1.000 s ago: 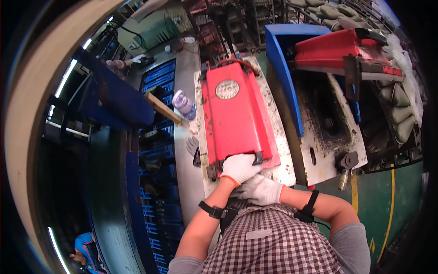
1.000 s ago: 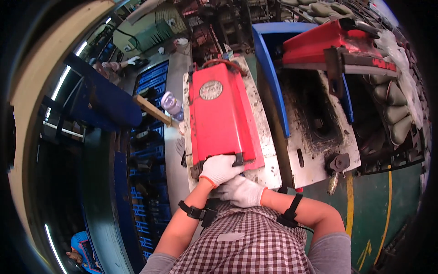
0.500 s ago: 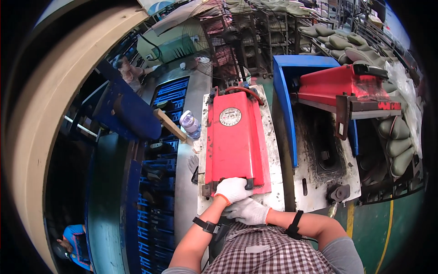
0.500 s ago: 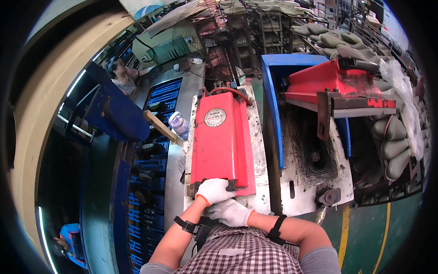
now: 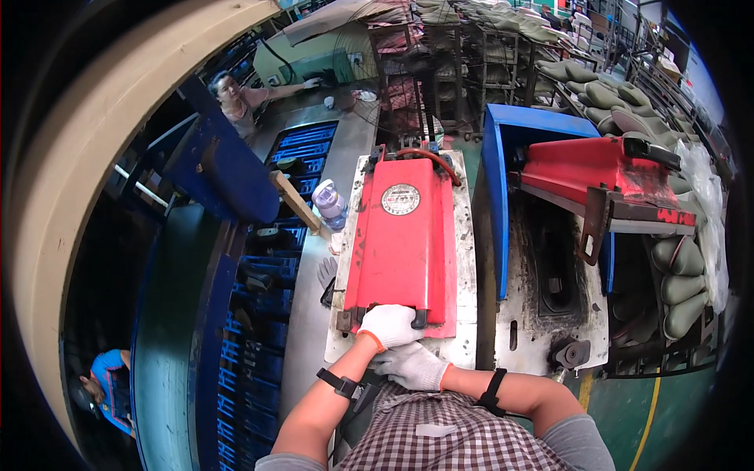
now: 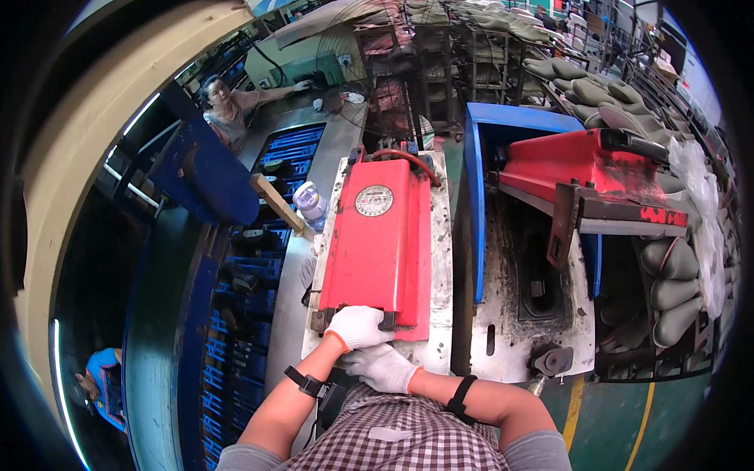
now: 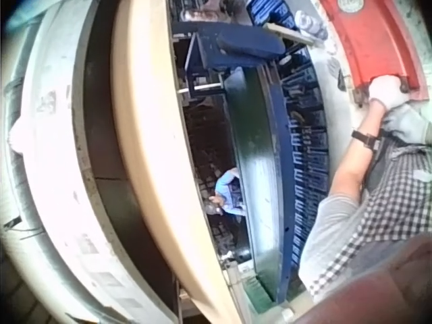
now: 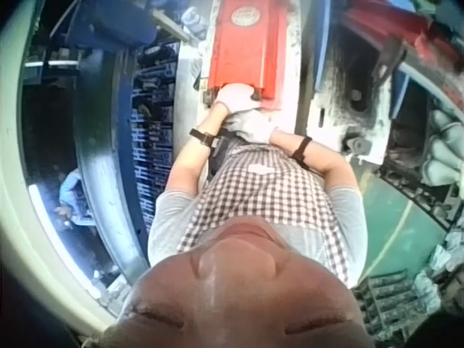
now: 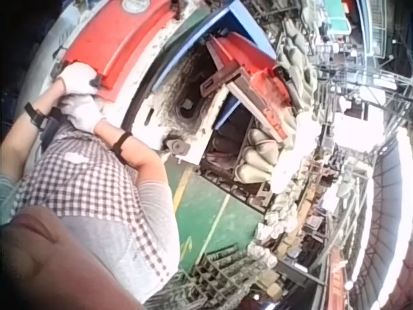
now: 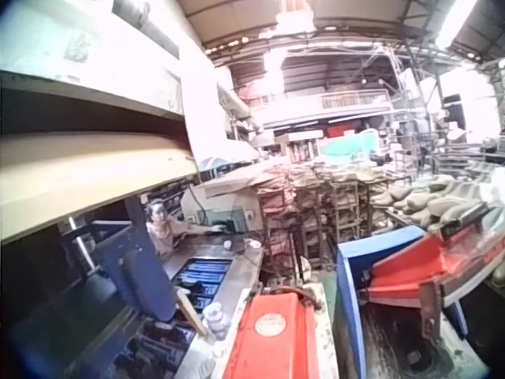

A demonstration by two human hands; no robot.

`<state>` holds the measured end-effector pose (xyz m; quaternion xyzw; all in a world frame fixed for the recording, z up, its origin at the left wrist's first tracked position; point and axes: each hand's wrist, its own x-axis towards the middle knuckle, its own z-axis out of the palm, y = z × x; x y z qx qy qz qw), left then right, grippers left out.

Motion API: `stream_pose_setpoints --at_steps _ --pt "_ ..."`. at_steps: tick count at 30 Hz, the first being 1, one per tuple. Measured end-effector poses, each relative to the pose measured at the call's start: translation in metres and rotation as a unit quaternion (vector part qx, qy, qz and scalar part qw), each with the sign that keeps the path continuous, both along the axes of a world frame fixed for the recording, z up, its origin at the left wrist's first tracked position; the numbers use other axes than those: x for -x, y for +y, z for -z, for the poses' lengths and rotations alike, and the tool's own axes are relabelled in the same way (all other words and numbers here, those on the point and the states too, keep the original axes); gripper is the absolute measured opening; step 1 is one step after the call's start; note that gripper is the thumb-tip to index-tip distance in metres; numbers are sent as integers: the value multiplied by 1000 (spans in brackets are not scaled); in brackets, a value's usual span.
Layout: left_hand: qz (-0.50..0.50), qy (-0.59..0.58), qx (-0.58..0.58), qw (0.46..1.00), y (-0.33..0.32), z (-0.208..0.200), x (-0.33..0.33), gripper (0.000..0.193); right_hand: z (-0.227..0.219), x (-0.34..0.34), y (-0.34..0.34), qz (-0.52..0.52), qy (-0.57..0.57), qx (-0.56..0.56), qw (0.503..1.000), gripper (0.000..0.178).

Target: Attaching and pressing soles onto shoes using an industrial machine.

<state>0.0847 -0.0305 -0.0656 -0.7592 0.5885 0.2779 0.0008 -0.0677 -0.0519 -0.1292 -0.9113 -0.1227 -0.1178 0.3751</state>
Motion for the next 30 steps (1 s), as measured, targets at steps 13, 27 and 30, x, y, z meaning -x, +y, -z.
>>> stream_pose_setpoints --at_steps 13,27,30 --pt "21 -11 3 1000 -3 0 -1 56 6 1 1 11 -6 -1 1000 32" --pt "9 -9 -1 1000 -2 -5 0 54 4 -2 1 3 1 -14 1000 31" --pt "1 -4 -7 1000 -2 -3 -1 54 -2 -2 -1 4 -1 3 1000 32"
